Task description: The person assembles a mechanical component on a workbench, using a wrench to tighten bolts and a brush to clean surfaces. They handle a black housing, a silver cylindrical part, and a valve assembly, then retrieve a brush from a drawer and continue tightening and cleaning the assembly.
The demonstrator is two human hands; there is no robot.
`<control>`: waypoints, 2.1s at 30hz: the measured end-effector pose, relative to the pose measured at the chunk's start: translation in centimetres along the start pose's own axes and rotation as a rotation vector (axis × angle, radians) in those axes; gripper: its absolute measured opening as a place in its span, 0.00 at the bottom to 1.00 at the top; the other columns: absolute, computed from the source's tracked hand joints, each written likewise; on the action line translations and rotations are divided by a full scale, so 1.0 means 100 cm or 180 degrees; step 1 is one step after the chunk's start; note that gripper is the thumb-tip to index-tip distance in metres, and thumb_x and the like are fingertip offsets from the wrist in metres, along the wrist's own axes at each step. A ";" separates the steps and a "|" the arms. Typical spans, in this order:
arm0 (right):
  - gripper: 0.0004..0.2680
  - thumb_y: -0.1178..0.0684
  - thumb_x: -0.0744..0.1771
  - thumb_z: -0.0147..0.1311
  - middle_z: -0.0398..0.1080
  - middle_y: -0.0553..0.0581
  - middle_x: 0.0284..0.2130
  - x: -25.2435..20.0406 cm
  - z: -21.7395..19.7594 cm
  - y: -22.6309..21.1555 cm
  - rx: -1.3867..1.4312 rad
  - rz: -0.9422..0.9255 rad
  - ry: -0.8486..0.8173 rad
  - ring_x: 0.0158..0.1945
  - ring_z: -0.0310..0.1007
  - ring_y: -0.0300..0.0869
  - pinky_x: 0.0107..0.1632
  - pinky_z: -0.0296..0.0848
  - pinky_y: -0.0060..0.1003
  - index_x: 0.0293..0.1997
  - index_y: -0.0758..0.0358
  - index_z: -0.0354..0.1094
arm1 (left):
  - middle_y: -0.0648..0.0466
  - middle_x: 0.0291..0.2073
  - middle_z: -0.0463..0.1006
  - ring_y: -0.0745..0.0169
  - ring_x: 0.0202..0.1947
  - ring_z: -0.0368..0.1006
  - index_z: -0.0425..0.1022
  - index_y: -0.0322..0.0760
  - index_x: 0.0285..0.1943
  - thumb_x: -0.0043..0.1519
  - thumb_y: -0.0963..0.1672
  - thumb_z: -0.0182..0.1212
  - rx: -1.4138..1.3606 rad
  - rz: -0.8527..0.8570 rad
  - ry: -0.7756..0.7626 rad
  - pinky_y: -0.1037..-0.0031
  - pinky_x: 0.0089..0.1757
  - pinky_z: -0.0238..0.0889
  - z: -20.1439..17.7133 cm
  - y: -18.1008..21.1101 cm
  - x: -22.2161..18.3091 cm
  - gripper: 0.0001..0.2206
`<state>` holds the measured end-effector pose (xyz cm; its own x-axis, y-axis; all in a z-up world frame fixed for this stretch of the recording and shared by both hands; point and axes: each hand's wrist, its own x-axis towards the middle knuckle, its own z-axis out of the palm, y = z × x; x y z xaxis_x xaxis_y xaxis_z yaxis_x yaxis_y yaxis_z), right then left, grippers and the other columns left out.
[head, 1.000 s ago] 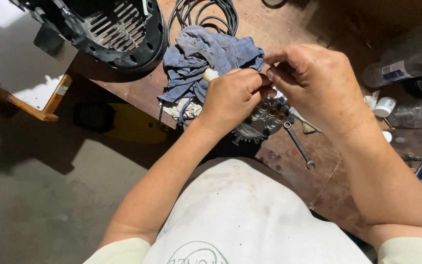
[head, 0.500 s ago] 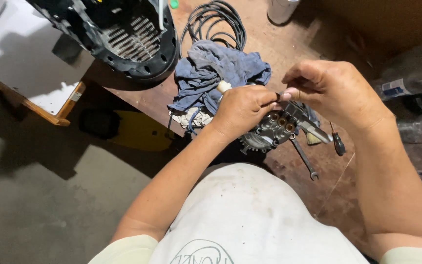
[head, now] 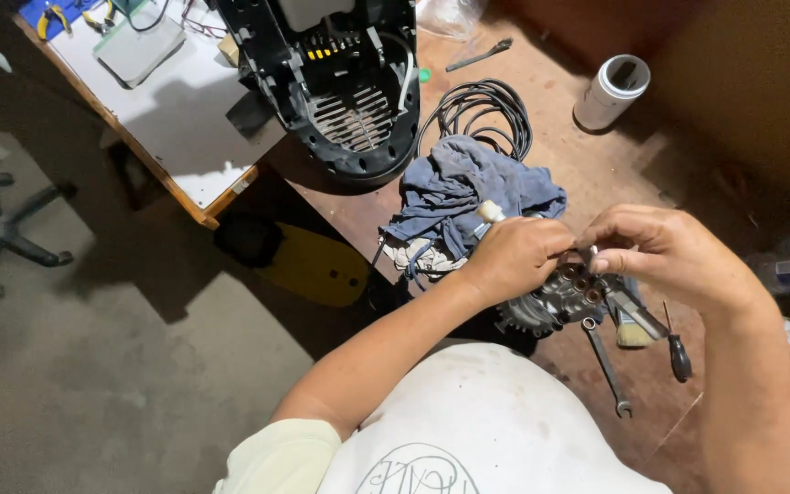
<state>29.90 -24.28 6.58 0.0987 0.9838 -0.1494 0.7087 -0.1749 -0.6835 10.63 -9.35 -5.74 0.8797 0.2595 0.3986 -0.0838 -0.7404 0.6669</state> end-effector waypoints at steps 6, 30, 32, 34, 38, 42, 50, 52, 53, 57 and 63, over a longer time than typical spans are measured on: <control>0.19 0.40 0.77 0.61 0.72 0.57 0.25 0.015 0.052 -0.017 -0.1592 0.0454 0.1092 0.33 0.73 0.57 0.39 0.67 0.54 0.30 0.57 0.67 | 0.47 0.44 0.90 0.37 0.46 0.85 0.90 0.32 0.46 0.75 0.51 0.64 0.0145 -0.0211 -0.0036 0.43 0.49 0.77 -0.006 0.011 -0.001 0.18; 0.10 0.54 0.79 0.50 0.78 0.63 0.37 0.004 0.046 -0.002 0.2509 0.1451 0.0637 0.32 0.74 0.48 0.38 0.73 0.44 0.58 0.66 0.80 | 0.53 0.45 0.86 0.43 0.45 0.83 0.84 0.41 0.45 0.76 0.49 0.65 0.0153 0.0135 0.0177 0.48 0.46 0.74 -0.001 0.007 -0.007 0.11; 0.12 0.54 0.77 0.52 0.83 0.64 0.46 -0.007 0.032 0.004 0.2330 0.1249 0.0338 0.44 0.79 0.49 0.47 0.77 0.45 0.62 0.69 0.83 | 0.53 0.47 0.87 0.43 0.47 0.84 0.85 0.39 0.49 0.71 0.43 0.68 0.0098 0.0100 0.0094 0.48 0.49 0.76 -0.003 0.005 -0.007 0.05; 0.16 0.53 0.75 0.54 0.89 0.67 0.55 -0.012 0.030 0.019 0.2159 0.1056 0.0015 0.55 0.85 0.51 0.57 0.80 0.47 0.67 0.72 0.85 | 0.52 0.48 0.88 0.43 0.48 0.85 0.85 0.36 0.54 0.66 0.38 0.71 0.0041 0.0037 0.0007 0.47 0.51 0.78 -0.002 0.002 -0.010 0.09; 0.06 0.53 0.72 0.69 0.79 0.58 0.29 -0.003 0.038 -0.008 0.1201 0.0976 0.0204 0.35 0.73 0.43 0.41 0.72 0.41 0.48 0.64 0.85 | 0.55 0.46 0.85 0.44 0.47 0.82 0.85 0.40 0.51 0.67 0.40 0.67 0.0113 0.0016 -0.0105 0.48 0.52 0.75 -0.003 0.003 -0.009 0.06; 0.24 0.39 0.80 0.48 0.84 0.53 0.25 0.012 0.059 -0.033 -0.0261 0.0997 0.1161 0.31 0.80 0.46 0.38 0.69 0.47 0.32 0.58 0.85 | 0.55 0.51 0.89 0.42 0.47 0.85 0.91 0.32 0.45 0.71 0.46 0.69 0.0258 -0.0055 0.0005 0.45 0.50 0.76 0.003 0.004 -0.006 0.12; 0.17 0.44 0.78 0.58 0.77 0.57 0.22 0.014 0.037 -0.055 0.0538 0.1605 0.0741 0.25 0.72 0.42 0.33 0.69 0.40 0.34 0.63 0.77 | 0.51 0.45 0.86 0.40 0.45 0.83 0.83 0.38 0.48 0.71 0.44 0.67 0.0136 -0.0033 0.0036 0.45 0.48 0.76 0.002 0.005 -0.004 0.05; 0.13 0.48 0.78 0.55 0.75 0.60 0.22 0.016 0.041 -0.047 0.0771 0.1825 0.0920 0.24 0.67 0.45 0.32 0.67 0.42 0.39 0.63 0.75 | 0.51 0.40 0.83 0.41 0.43 0.82 0.82 0.36 0.39 0.67 0.42 0.70 0.0295 0.0060 0.0048 0.47 0.47 0.75 0.003 0.002 -0.006 0.05; 0.09 0.52 0.78 0.49 0.73 0.61 0.23 0.014 0.045 -0.033 0.1567 0.1645 0.0870 0.24 0.68 0.45 0.29 0.65 0.40 0.49 0.61 0.75 | 0.54 0.45 0.85 0.44 0.48 0.83 0.86 0.42 0.47 0.72 0.46 0.66 0.0316 0.0048 0.0033 0.48 0.48 0.75 0.003 0.003 -0.007 0.06; 0.14 0.60 0.77 0.46 0.81 0.72 0.41 -0.011 0.042 -0.002 0.2992 0.1173 0.0167 0.39 0.77 0.53 0.42 0.77 0.45 0.65 0.79 0.77 | 0.52 0.44 0.85 0.42 0.47 0.84 0.87 0.38 0.51 0.68 0.43 0.69 0.0244 -0.0023 -0.0074 0.45 0.51 0.76 0.002 0.002 -0.006 0.07; 0.12 0.61 0.74 0.60 0.84 0.67 0.41 -0.013 0.031 0.011 0.2479 0.0923 -0.0068 0.42 0.79 0.50 0.44 0.78 0.46 0.64 0.75 0.85 | 0.51 0.44 0.83 0.42 0.45 0.82 0.85 0.35 0.46 0.63 0.39 0.70 0.0285 -0.0020 -0.0159 0.46 0.52 0.75 -0.001 0.005 -0.007 0.05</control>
<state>28.39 -25.86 3.75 0.1841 0.8961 -0.4039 -0.0301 -0.4056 -0.9136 9.96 -9.83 -5.62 0.9024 0.2348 0.3612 -0.0380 -0.7918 0.6096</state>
